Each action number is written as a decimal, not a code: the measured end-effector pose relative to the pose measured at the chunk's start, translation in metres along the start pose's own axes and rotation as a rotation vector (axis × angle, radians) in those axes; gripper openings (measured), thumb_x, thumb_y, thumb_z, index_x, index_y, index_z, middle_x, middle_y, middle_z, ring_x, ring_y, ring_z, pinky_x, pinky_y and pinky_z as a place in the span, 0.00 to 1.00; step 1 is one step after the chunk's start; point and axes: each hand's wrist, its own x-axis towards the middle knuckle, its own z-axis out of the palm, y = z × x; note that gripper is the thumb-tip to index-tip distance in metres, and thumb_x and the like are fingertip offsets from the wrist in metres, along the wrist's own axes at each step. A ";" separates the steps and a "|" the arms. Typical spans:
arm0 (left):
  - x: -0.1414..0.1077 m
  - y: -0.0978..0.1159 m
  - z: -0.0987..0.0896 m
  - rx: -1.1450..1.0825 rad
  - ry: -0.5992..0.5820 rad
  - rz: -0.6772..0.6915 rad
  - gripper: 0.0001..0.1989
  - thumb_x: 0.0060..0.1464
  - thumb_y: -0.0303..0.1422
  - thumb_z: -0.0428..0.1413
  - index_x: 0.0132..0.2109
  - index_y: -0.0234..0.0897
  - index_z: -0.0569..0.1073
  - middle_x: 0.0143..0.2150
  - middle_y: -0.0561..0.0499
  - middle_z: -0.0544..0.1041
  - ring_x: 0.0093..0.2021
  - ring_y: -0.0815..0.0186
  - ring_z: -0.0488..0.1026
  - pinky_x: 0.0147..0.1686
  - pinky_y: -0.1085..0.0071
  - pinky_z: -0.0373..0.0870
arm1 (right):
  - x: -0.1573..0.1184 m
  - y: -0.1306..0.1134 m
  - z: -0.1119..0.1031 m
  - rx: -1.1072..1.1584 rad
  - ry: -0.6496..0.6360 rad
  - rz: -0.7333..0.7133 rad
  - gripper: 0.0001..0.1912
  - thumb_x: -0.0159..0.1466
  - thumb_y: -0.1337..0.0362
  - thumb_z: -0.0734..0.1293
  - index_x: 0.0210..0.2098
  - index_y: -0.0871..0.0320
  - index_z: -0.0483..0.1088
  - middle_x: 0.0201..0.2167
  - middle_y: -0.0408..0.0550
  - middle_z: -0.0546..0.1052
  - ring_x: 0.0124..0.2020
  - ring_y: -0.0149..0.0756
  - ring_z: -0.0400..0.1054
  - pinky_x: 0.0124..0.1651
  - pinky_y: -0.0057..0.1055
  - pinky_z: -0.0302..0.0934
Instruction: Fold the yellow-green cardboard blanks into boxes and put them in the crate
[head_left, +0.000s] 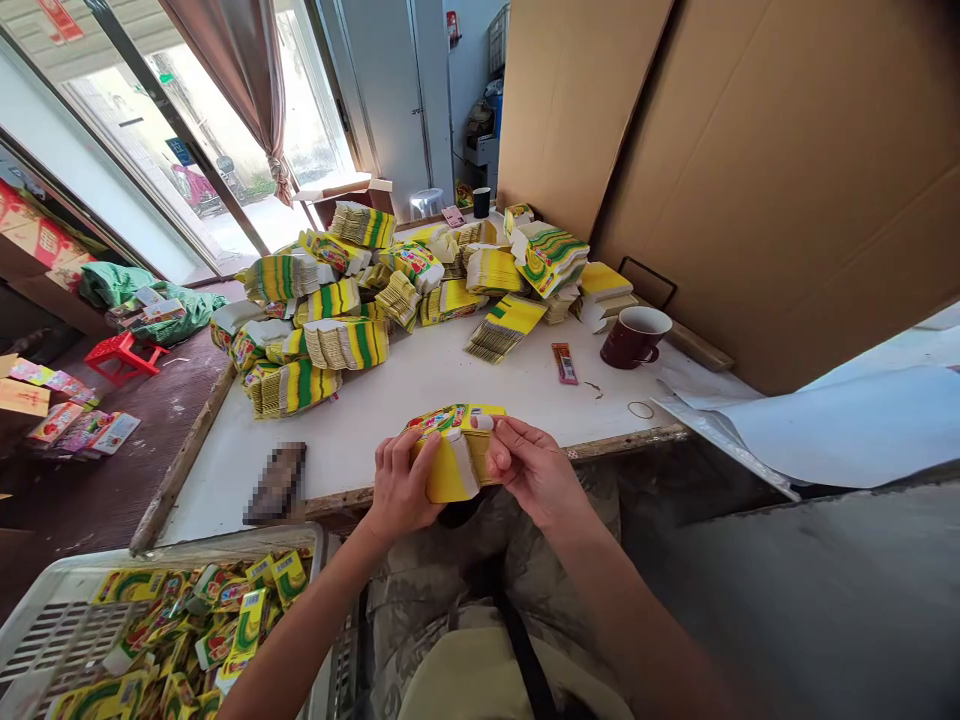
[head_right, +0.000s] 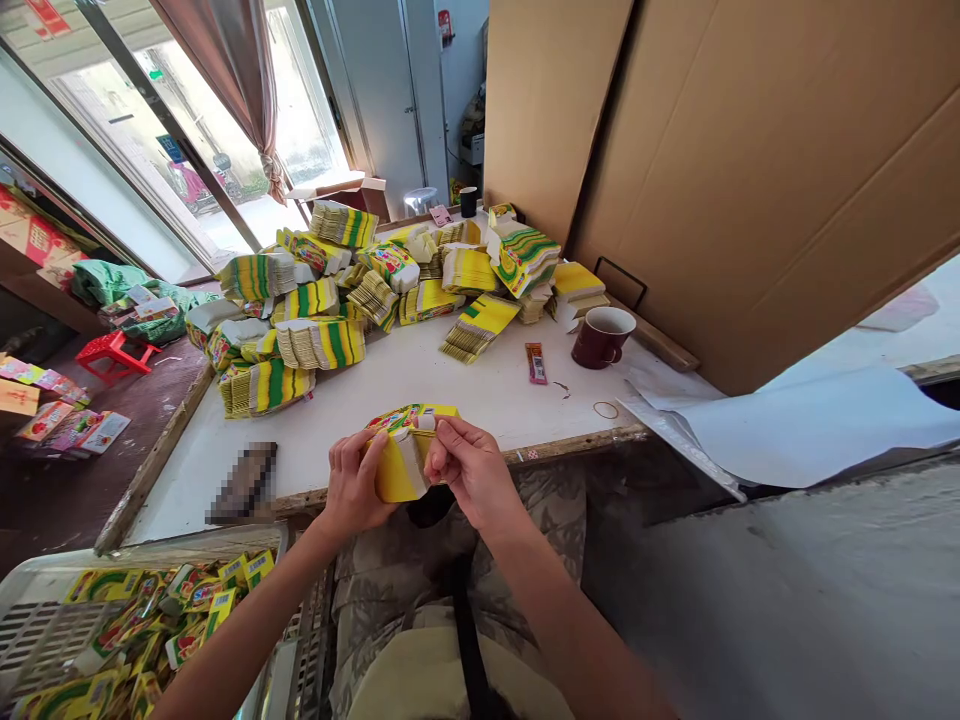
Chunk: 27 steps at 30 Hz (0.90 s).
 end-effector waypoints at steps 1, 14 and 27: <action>-0.001 0.000 0.000 -0.003 -0.004 -0.011 0.43 0.48 0.38 0.60 0.68 0.34 0.53 0.54 0.33 0.66 0.54 0.47 0.65 0.53 0.53 0.62 | 0.000 -0.002 0.000 0.009 0.007 -0.008 0.19 0.48 0.52 0.79 0.26 0.58 0.71 0.14 0.36 0.65 0.17 0.25 0.61 0.19 0.23 0.55; -0.014 -0.014 0.006 0.064 -0.015 0.029 0.38 0.47 0.34 0.60 0.65 0.37 0.62 0.52 0.36 0.69 0.53 0.48 0.67 0.54 0.53 0.60 | 0.009 -0.047 0.001 -0.106 -0.094 -0.131 0.16 0.52 0.54 0.76 0.31 0.56 0.70 0.13 0.34 0.64 0.12 0.22 0.48 0.15 0.24 0.36; -0.008 -0.030 0.007 -0.107 -0.096 -0.161 0.44 0.43 0.40 0.64 0.67 0.39 0.59 0.55 0.37 0.68 0.55 0.47 0.66 0.54 0.52 0.62 | 0.039 -0.010 -0.040 -0.287 0.086 -0.142 0.19 0.53 0.49 0.74 0.33 0.58 0.72 0.14 0.35 0.64 0.14 0.22 0.49 0.17 0.24 0.39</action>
